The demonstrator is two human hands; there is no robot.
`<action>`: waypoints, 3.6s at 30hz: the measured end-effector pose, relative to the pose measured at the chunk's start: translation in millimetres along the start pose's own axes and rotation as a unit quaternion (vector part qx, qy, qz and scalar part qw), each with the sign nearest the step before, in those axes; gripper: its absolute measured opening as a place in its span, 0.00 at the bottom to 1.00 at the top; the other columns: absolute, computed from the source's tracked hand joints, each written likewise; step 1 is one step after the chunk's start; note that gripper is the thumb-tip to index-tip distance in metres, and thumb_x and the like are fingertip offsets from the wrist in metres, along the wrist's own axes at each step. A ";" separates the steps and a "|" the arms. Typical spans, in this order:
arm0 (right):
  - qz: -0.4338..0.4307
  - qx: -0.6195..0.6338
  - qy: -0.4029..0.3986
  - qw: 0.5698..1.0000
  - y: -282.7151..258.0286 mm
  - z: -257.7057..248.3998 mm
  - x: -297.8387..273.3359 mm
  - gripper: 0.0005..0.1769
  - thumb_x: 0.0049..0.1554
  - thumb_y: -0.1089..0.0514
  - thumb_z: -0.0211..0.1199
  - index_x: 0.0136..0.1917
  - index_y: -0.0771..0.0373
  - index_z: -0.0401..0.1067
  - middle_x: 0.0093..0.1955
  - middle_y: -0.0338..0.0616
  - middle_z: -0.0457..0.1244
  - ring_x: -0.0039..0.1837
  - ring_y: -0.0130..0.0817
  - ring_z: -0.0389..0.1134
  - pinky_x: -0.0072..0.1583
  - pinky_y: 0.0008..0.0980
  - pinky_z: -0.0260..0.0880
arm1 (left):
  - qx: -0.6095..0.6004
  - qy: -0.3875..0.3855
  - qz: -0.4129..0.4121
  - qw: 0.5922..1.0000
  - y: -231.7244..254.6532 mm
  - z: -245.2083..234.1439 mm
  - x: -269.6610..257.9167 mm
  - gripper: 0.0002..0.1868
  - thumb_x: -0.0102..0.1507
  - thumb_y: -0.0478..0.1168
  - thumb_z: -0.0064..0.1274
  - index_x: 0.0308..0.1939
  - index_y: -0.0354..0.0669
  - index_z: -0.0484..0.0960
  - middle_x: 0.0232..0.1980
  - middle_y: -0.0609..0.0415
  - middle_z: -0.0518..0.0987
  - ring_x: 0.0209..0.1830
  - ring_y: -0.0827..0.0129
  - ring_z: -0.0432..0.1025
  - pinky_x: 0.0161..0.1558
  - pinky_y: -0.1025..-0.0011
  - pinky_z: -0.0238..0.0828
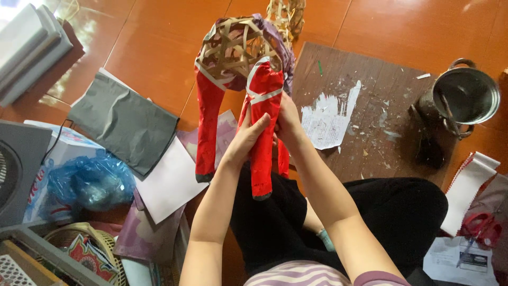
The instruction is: Decorating a paper-mache figure by gluing red paper strips onto its legs and body.
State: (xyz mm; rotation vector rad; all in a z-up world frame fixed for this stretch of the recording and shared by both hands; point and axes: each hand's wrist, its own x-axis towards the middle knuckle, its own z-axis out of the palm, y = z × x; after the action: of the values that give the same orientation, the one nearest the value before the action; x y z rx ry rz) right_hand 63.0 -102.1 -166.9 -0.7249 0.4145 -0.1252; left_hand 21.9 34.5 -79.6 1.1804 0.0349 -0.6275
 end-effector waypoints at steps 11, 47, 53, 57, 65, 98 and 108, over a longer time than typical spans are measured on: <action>-0.074 -0.012 0.000 0.997 -13.6 5.7 6.8 0.09 0.62 0.67 0.67 0.56 0.61 0.76 0.44 0.43 0.66 0.46 0.34 0.69 0.50 0.32 0.72 | -0.023 0.030 0.031 0.999 3.4 7.8 -5.4 0.54 0.68 0.47 0.67 0.89 0.56 0.46 0.44 0.23 0.82 0.30 0.43 0.84 0.28 0.51 0.87; -0.110 -0.482 -0.026 0.869 -136.6 114.8 -82.7 0.70 0.56 0.59 0.79 0.87 0.35 0.27 0.68 0.52 0.73 0.59 0.43 0.82 0.61 0.47 0.87 | 0.029 -0.031 0.092 0.995 22.7 37.8 -34.0 0.50 0.58 0.43 0.70 0.79 0.52 0.55 0.54 0.47 0.79 0.38 0.67 0.76 0.34 0.67 0.81; -0.140 -0.497 -0.013 0.856 -129.4 107.4 -66.3 0.68 0.54 0.54 0.83 0.86 0.34 0.33 0.75 0.48 0.70 0.58 0.36 0.81 0.59 0.39 0.85 | -0.011 -0.039 0.121 0.992 -1.0 37.9 -44.6 0.57 0.58 0.43 0.70 0.79 0.58 0.42 0.53 0.44 0.78 0.44 0.64 0.78 0.42 0.64 0.84; -0.168 -0.452 -0.043 0.875 -121.2 98.9 -61.4 0.68 0.54 0.58 0.86 0.86 0.36 0.36 0.85 0.55 0.59 0.73 0.44 0.76 0.68 0.44 0.81 | -0.092 -0.045 0.100 0.990 -25.0 27.6 -49.8 0.72 0.59 0.34 0.69 0.88 0.75 0.27 0.59 0.32 0.73 0.46 0.61 0.77 0.40 0.62 0.86; -0.065 -0.462 -0.031 0.884 -141.7 112.8 -68.3 0.73 0.54 0.52 0.85 0.87 0.29 0.28 0.79 0.54 0.65 0.65 0.41 0.81 0.63 0.43 0.86 | -0.082 -0.186 0.102 0.974 -38.8 -0.5 -82.6 0.62 0.65 0.51 0.67 0.86 0.65 0.30 0.68 0.26 0.75 0.56 0.48 0.81 0.58 0.52 0.79; 0.072 -0.202 -0.222 0.951 -41.0 -1.3 -168.7 0.64 0.58 0.61 0.73 0.92 0.44 0.33 0.70 0.67 0.65 0.56 0.58 0.76 0.51 0.54 0.84 | -0.135 -0.027 0.198 0.970 -85.3 -169.9 -95.4 0.49 0.63 0.33 0.67 0.85 0.45 0.58 0.44 0.21 0.79 0.30 0.38 0.82 0.32 0.50 0.83; -0.048 -0.295 -0.231 0.926 -18.8 -14.7 -168.5 0.50 0.68 0.58 0.59 0.92 0.54 0.32 0.61 0.71 0.68 0.49 0.54 0.78 0.43 0.47 0.81 | -0.119 -0.019 0.210 0.970 -92.9 -176.3 -94.9 0.51 0.65 0.35 0.67 0.87 0.49 0.54 0.43 0.21 0.80 0.28 0.38 0.82 0.28 0.51 0.81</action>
State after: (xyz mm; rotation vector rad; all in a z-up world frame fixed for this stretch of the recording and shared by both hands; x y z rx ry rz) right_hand -96.1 -82.7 -109.7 -1.3343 -0.0504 0.0885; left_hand -49.3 207.6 -196.5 0.9042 -0.1649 -0.2611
